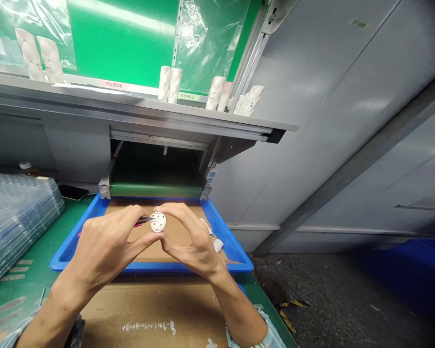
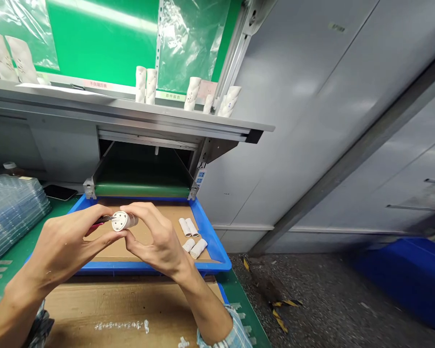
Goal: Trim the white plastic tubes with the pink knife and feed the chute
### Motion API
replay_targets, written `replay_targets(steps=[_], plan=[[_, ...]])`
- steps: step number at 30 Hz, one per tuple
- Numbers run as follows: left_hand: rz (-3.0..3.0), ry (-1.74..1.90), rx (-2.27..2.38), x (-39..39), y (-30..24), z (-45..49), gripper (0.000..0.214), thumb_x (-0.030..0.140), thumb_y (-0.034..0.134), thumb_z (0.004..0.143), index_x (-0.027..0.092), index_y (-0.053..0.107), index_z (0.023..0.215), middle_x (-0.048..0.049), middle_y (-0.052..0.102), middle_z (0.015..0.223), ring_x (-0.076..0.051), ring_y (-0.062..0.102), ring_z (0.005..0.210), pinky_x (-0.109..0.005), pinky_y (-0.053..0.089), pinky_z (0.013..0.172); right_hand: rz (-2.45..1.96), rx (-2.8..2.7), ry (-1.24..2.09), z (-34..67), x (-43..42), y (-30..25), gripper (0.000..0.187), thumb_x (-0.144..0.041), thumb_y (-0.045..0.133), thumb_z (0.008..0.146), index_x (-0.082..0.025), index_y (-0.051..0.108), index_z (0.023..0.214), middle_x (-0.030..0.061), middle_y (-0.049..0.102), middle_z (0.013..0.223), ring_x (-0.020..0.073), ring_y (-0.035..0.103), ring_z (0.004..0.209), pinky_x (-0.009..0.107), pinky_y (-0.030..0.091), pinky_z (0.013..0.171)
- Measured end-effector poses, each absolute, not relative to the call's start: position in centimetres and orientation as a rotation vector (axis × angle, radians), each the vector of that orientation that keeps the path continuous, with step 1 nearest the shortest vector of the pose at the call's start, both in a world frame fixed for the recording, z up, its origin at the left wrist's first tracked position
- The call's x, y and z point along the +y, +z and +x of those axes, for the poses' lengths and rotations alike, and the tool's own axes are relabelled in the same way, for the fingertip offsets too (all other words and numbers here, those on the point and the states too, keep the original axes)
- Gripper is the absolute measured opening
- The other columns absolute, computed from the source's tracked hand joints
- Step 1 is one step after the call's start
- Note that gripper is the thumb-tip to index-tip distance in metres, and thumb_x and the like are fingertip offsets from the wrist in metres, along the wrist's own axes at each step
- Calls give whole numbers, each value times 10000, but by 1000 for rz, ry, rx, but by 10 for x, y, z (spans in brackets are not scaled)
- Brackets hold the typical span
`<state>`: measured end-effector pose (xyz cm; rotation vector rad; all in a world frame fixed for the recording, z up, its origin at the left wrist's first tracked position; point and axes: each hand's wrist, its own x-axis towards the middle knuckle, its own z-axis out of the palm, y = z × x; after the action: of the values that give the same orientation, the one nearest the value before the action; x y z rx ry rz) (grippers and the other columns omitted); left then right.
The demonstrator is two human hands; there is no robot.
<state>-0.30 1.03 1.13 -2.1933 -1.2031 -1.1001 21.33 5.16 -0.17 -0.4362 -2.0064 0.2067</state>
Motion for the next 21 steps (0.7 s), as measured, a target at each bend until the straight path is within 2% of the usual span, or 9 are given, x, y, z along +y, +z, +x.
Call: replay_targets(steps=[4, 9, 15, 18, 21], plan=[[-2141, -1002, -1239, 9, 9, -3, 534, 627, 443, 1140, 193, 734, 1033, 0, 802, 805, -186, 745, 605, -337, 372, 521, -434, -2048, 214, 216, 52, -2, 466, -117, 692, 1000, -260, 622, 1438, 107, 745, 1284, 242, 745, 1181, 391, 656, 1009], [-2147, -978, -1252, 7, 12, -1, 574, 635, 375, 1155, 202, 731, 1033, -8, 810, 822, -174, 723, 588, -335, 344, 525, -431, -2067, 223, 217, 54, -3, 498, -96, 673, 984, -261, 630, 1452, 113, 742, 1286, 247, 746, 1174, 388, 656, 996], [-2242, -1031, -1217, 5, 20, -6, 575, 653, 392, 1145, 217, 675, 898, 28, 740, 720, -131, 633, 526, -291, 366, 553, -347, -2146, 474, 221, 58, -2, 615, -17, 580, 922, -264, 641, 1483, 82, 770, 1283, 224, 748, 1136, 360, 643, 987], [-2219, -996, -1220, 3, 21, -5, 622, 664, 341, 1150, 219, 638, 834, 31, 693, 658, -136, 618, 505, -302, 336, 524, -308, -2192, 592, 221, 59, -3, 571, -47, 561, 967, -240, 630, 1500, 91, 775, 1275, 225, 741, 1129, 380, 637, 994], [-2185, -967, -1209, 1, 21, -2, 651, 680, 324, 1145, 218, 616, 792, 32, 676, 628, -142, 636, 495, -310, 321, 499, -309, -2172, 596, 220, 59, -3, 493, -144, 669, 987, -230, 658, 1472, 115, 722, 1293, 237, 711, 1163, 405, 626, 1035]])
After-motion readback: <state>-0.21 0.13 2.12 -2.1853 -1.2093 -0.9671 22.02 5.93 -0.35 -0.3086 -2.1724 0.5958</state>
